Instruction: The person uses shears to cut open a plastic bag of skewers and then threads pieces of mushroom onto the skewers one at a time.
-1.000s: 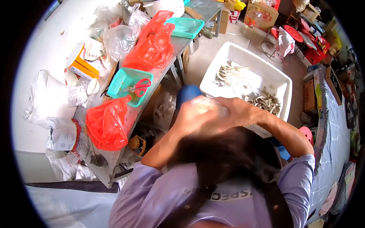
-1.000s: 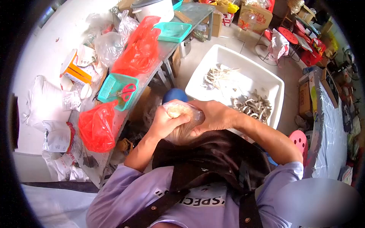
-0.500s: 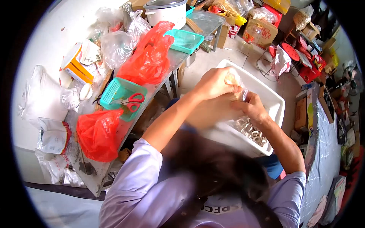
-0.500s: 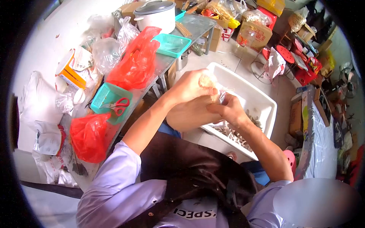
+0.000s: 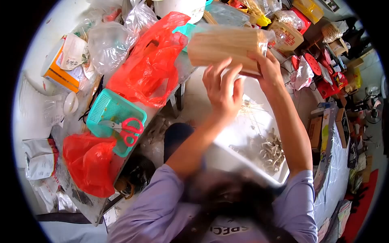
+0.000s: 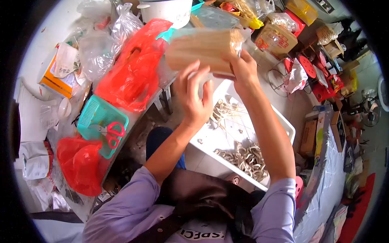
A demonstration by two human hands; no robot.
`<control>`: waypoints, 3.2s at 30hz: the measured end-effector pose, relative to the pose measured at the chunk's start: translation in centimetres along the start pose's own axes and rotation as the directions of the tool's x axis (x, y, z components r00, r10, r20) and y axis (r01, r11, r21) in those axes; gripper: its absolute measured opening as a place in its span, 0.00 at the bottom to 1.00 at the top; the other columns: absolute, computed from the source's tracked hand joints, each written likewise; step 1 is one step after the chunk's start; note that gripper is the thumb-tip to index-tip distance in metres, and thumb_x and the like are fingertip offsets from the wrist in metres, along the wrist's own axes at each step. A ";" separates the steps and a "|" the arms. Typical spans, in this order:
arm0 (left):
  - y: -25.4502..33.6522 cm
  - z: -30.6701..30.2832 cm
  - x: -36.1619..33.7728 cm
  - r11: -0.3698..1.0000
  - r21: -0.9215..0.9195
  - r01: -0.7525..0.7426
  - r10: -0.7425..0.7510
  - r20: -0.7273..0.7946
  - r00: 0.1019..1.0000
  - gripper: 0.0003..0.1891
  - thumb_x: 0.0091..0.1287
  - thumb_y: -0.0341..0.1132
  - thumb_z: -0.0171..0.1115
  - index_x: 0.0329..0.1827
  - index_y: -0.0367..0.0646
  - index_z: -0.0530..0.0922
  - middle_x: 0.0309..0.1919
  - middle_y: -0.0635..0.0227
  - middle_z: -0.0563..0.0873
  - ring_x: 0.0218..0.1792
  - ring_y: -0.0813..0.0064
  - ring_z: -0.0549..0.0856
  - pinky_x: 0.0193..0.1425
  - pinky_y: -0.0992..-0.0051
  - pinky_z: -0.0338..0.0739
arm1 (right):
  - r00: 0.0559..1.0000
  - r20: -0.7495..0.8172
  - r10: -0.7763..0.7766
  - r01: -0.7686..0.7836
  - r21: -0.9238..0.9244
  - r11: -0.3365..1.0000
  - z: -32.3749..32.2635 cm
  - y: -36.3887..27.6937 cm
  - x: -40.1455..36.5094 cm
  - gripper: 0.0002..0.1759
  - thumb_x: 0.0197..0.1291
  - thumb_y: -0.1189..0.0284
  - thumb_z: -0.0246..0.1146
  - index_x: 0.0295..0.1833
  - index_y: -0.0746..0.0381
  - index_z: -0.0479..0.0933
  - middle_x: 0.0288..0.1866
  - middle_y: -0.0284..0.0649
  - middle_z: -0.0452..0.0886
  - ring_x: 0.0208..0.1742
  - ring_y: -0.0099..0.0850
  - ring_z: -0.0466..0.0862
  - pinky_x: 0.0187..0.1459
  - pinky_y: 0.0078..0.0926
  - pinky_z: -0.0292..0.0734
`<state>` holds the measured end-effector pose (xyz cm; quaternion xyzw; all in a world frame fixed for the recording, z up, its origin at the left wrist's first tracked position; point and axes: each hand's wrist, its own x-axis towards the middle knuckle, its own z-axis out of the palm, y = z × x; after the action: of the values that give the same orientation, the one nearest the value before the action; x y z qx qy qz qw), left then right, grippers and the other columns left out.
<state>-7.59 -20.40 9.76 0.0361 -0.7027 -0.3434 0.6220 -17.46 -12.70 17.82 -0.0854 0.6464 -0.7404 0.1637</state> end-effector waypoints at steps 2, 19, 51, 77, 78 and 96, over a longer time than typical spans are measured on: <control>-2.9 1.0 -3.3 0.988 0.002 0.154 -0.154 0.093 0.984 0.14 0.59 0.25 0.62 0.49 0.41 0.78 0.53 0.56 0.78 0.53 0.57 0.78 0.61 0.59 0.68 | 0.999 -0.038 -0.006 0.006 -0.004 1.000 2.0 0.8 3.5 0.19 0.54 0.78 0.63 0.52 0.67 0.72 0.44 0.47 0.80 0.40 0.41 0.84 0.33 0.42 0.88; -7.0 1.5 -3.6 -0.169 -0.445 0.879 -0.907 0.419 0.038 0.11 0.68 0.31 0.55 0.53 0.43 0.74 0.44 0.73 0.80 0.40 0.84 0.79 0.45 0.79 0.69 | 0.961 0.159 0.227 -0.128 -0.473 0.872 2.8 6.5 9.6 0.17 0.62 0.64 0.63 0.51 0.65 0.79 0.40 0.39 0.83 0.38 0.29 0.83 0.38 0.27 0.83; -8.0 2.2 -4.6 -0.270 -0.449 0.852 -0.828 0.560 0.033 0.09 0.67 0.26 0.56 0.49 0.40 0.77 0.38 0.67 0.84 0.34 0.77 0.80 0.44 0.76 0.75 | 0.875 0.174 -0.451 0.232 -0.970 0.076 5.3 9.3 13.5 0.15 0.62 0.60 0.54 0.41 0.60 0.77 0.36 0.51 0.85 0.40 0.49 0.85 0.43 0.47 0.78; -7.8 2.7 -4.7 -0.255 -0.421 0.870 -0.819 0.572 0.037 0.08 0.69 0.28 0.55 0.49 0.40 0.77 0.38 0.66 0.84 0.34 0.78 0.80 0.43 0.76 0.75 | 0.921 0.166 -0.352 0.264 -0.931 0.252 0.6 9.0 14.5 0.17 0.54 0.58 0.64 0.42 0.59 0.81 0.35 0.44 0.85 0.38 0.42 0.85 0.42 0.38 0.78; -7.8 2.8 -4.8 -0.266 -0.424 0.866 -0.813 0.581 0.034 0.08 0.69 0.28 0.55 0.49 0.40 0.77 0.38 0.66 0.84 0.34 0.78 0.80 0.43 0.76 0.75 | 0.919 0.158 -0.360 0.249 -0.942 0.224 0.9 8.8 14.3 0.18 0.54 0.58 0.64 0.43 0.59 0.81 0.35 0.44 0.85 0.38 0.42 0.85 0.42 0.39 0.78; -7.4 3.0 -4.2 -0.313 -0.419 0.852 -0.808 0.589 -0.007 0.07 0.69 0.28 0.54 0.46 0.41 0.77 0.36 0.67 0.84 0.30 0.80 0.80 0.37 0.80 0.76 | 0.784 0.318 -0.532 0.288 -0.947 -0.142 -0.2 5.7 9.2 0.12 0.61 0.61 0.56 0.35 0.56 0.80 0.27 0.44 0.83 0.30 0.48 0.84 0.34 0.45 0.78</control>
<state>-12.17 -22.71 2.28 0.2658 -0.2686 -0.9187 0.1148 -25.32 -16.42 11.39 -0.3061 0.9152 -0.0961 -0.2440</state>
